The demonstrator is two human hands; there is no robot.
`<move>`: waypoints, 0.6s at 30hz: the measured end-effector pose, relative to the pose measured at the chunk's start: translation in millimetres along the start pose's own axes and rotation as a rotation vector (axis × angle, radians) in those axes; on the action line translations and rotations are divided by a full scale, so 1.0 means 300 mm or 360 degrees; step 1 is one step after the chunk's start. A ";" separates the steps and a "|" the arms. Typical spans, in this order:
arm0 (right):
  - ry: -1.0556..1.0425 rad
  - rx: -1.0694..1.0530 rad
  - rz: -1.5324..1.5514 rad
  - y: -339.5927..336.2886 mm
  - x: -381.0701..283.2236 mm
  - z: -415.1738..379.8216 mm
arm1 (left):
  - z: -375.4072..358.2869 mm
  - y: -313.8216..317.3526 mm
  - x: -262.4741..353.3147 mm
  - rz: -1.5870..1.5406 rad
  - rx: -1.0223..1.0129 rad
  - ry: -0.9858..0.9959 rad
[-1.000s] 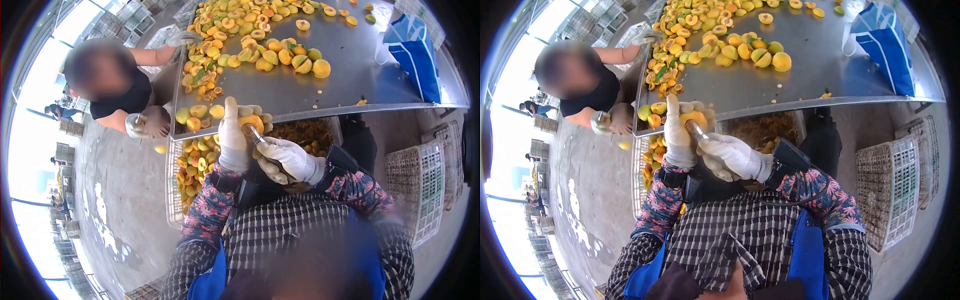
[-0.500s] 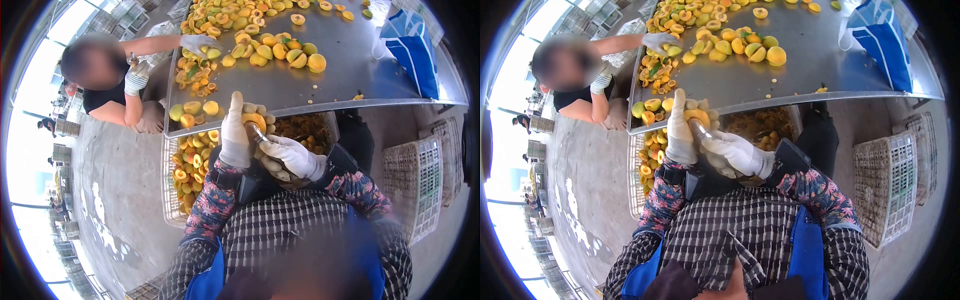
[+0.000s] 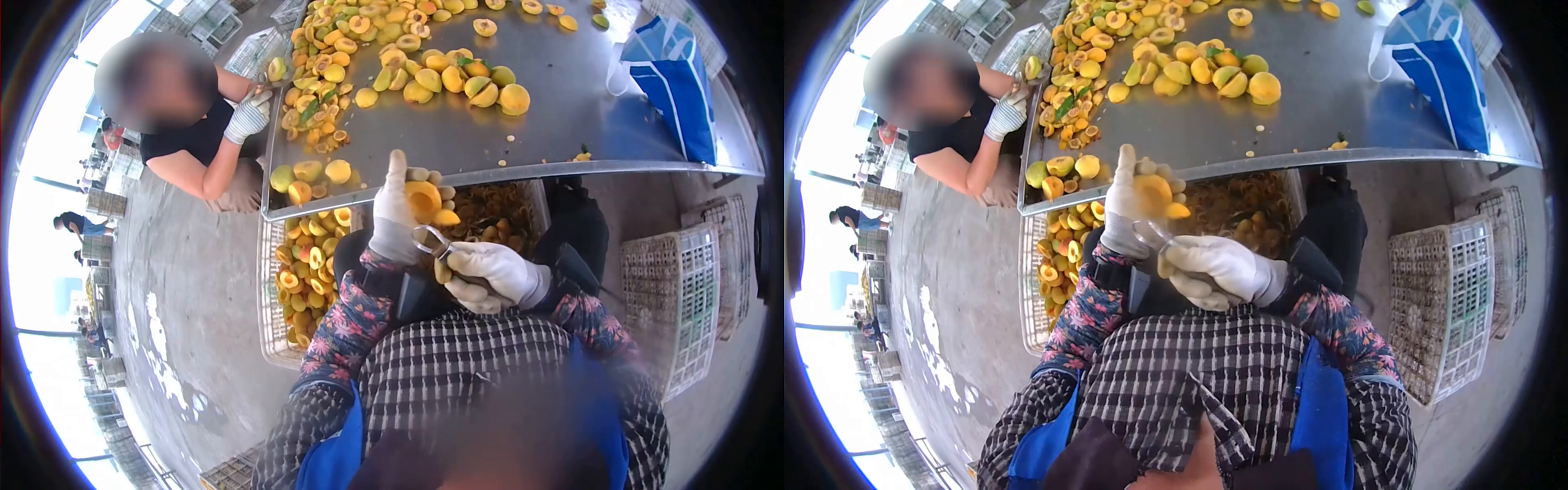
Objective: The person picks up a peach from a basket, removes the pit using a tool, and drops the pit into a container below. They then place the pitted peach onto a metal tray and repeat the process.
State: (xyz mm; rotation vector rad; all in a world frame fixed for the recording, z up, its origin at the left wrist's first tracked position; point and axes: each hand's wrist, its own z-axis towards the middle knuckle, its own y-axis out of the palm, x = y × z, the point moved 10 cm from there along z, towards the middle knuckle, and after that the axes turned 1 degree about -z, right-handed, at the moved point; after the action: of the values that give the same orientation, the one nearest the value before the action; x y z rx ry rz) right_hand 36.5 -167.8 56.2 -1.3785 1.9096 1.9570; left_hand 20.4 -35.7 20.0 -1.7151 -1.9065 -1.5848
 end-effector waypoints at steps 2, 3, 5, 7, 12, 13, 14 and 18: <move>-0.0040 0.0227 -0.0164 -0.050 -0.028 -0.009 | 0.010 -0.032 -0.015 -0.0139 0.0048 -0.0055; -0.0042 0.0250 -0.0148 -0.081 -0.029 -0.017 | 0.009 -0.047 -0.006 -0.0139 0.0091 -0.0005; 0.0002 0.0325 -0.0309 -0.117 -0.038 -0.046 | -0.013 -0.067 0.021 -0.0182 0.0062 0.0008; -0.0001 0.0486 -0.0524 -0.192 -0.048 -0.076 | -0.089 -0.091 0.154 0.0577 0.0071 0.0605; -0.0046 0.0838 -0.0771 -0.309 -0.102 -0.179 | -0.188 -0.461 0.352 0.0864 0.0358 0.0816; -0.0041 0.0891 -0.0592 -0.328 -0.096 -0.187 | -0.210 -0.545 0.413 0.0999 0.0489 0.0816; -0.0050 0.0830 -0.0517 -0.346 -0.091 -0.176 | -0.243 -0.500 0.501 0.1969 0.0559 0.0891; -0.0170 0.0870 -0.0623 -0.363 -0.126 -0.134 | -0.200 -0.438 0.545 0.1914 0.0549 0.0945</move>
State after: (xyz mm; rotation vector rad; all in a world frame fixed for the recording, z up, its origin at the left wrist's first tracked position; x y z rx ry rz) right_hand 146.6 -158.1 4.3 -1.3175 1.7672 1.1889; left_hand -170.3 52.3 79.3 -1.4665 -0.5490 -0.9813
